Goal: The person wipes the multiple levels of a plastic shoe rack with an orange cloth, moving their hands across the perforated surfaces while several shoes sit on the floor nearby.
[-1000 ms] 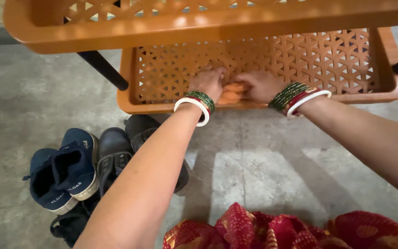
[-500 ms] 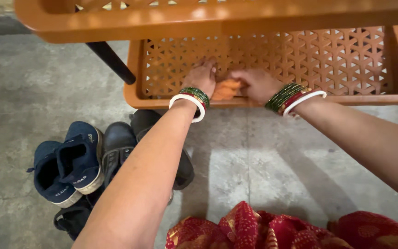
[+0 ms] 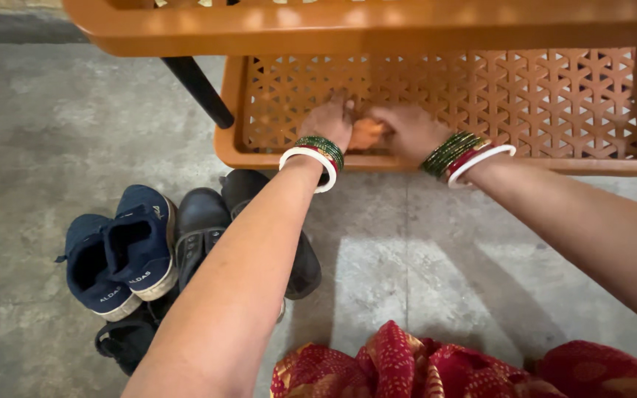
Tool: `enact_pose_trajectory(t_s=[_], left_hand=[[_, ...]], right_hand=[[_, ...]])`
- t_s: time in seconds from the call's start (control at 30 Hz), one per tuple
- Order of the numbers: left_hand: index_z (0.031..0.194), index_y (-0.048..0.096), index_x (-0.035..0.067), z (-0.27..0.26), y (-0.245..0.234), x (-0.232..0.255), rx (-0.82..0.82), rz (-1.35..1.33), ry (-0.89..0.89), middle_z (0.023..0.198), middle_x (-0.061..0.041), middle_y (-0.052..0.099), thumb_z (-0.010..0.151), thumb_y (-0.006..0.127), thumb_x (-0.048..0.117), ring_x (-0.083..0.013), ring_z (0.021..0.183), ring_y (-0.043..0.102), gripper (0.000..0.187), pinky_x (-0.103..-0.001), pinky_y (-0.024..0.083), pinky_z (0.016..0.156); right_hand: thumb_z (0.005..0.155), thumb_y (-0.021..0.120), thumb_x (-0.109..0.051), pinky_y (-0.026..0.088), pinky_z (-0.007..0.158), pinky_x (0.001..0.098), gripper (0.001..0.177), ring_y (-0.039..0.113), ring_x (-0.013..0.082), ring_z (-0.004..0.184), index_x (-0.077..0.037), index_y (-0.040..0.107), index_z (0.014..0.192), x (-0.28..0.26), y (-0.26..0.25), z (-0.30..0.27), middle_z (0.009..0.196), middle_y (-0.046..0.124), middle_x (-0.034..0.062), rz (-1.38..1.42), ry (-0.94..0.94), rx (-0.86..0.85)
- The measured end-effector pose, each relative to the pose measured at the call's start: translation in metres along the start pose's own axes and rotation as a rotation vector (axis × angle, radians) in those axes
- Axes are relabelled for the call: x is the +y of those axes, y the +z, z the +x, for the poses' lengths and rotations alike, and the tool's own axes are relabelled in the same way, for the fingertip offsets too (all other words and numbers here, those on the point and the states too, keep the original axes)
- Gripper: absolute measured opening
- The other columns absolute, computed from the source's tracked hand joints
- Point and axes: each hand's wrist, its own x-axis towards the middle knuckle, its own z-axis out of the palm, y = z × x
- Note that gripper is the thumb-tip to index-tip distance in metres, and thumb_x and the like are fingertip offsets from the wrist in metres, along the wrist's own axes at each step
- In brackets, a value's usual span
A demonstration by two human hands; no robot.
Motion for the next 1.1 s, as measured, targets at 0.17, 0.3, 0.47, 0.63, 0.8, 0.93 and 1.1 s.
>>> enact_pose_trajectory(t_s=[0.17, 0.3, 0.47, 0.63, 0.8, 0.93, 1.1], left_hand=[[0.142, 0.051, 0.011, 0.008, 0.008, -0.02, 0.086, 0.003, 0.08, 0.133, -0.021, 0.062, 0.106, 0.036, 0.036, -0.0406, 0.117, 0.063, 0.046, -0.052, 0.048, 0.099], [0.137, 0.053, 0.012, 0.009, 0.006, -0.026, 0.158, -0.004, 0.083, 0.131, -0.021, 0.062, 0.102, 0.038, 0.036, -0.0424, 0.113, 0.062, 0.045, -0.055, 0.048, 0.094], [0.125, 0.061, 0.012, 0.005, -0.007, -0.024, 0.096, 0.018, -0.008, 0.121, -0.02, 0.069, 0.106, 0.036, 0.039, -0.0424, 0.111, 0.065, 0.041, -0.055, 0.05, 0.097], [0.128, 0.06, 0.009, -0.003, -0.023, -0.041, 0.168, -0.042, 0.073, 0.115, -0.023, 0.07, 0.105, 0.035, 0.036, -0.0441, 0.106, 0.065, 0.043, -0.055, 0.05, 0.094], [0.134, 0.061, 0.009, -0.01, -0.032, -0.05, 0.337, -0.218, 0.378, 0.123, -0.025, 0.068, 0.106, 0.042, 0.028, -0.0453, 0.11, 0.064, 0.04, -0.052, 0.05, 0.096], [0.13, 0.065, 0.009, -0.013, -0.05, -0.043, 0.272, -0.228, 0.319, 0.115, -0.025, 0.07, 0.107, 0.044, 0.033, -0.0445, 0.109, 0.065, 0.039, -0.051, 0.05, 0.095], [0.119, 0.07, 0.006, -0.017, -0.077, -0.051, 0.268, -0.272, 0.179, 0.114, -0.025, 0.072, 0.107, 0.047, 0.035, -0.0429, 0.112, 0.066, 0.039, -0.048, 0.051, 0.099]], right_hand=[[0.087, 0.067, -0.009, 0.054, 0.084, 0.0496, 0.039, 0.069, 0.0395, 0.097, -0.012, 0.064, 0.126, 0.007, -0.01, 0.008, 0.102, 0.071, 0.0223, -0.167, 0.129, 0.064], [0.079, 0.063, 0.0, 0.055, 0.087, 0.049, 0.045, 0.07, 0.039, 0.099, -0.009, 0.065, 0.123, 0.003, 0.013, 0.008, 0.104, 0.072, 0.0216, -0.229, -0.212, 0.118], [0.083, 0.066, -0.006, 0.055, 0.083, 0.0476, 0.044, 0.07, 0.0366, 0.095, -0.009, 0.063, 0.126, 0.001, 0.015, 0.029, 0.112, 0.068, 0.0223, 0.133, -0.014, 0.119], [0.085, 0.059, 0.0, 0.054, 0.088, 0.0481, 0.043, 0.069, 0.0389, 0.1, -0.009, 0.066, 0.127, 0.001, 0.017, 0.032, 0.11, 0.071, 0.0221, -0.078, -0.037, 0.19], [0.074, 0.054, 0.008, 0.053, 0.09, 0.0495, 0.053, 0.067, 0.0417, 0.105, -0.008, 0.07, 0.122, -0.029, 0.04, 0.046, 0.11, 0.072, 0.023, -0.003, -0.225, 0.052], [0.081, 0.061, 0.003, 0.053, 0.085, 0.0508, 0.037, 0.067, 0.0432, 0.098, -0.002, 0.067, 0.117, -0.05, 0.04, 0.069, 0.104, 0.07, 0.0264, 0.088, -0.118, 0.141], [0.08, 0.063, 0.005, 0.054, 0.083, 0.0507, 0.035, 0.067, 0.0448, 0.095, 0.003, 0.07, 0.114, -0.062, 0.043, 0.093, 0.102, 0.07, 0.0289, -0.066, -0.151, 0.374]])
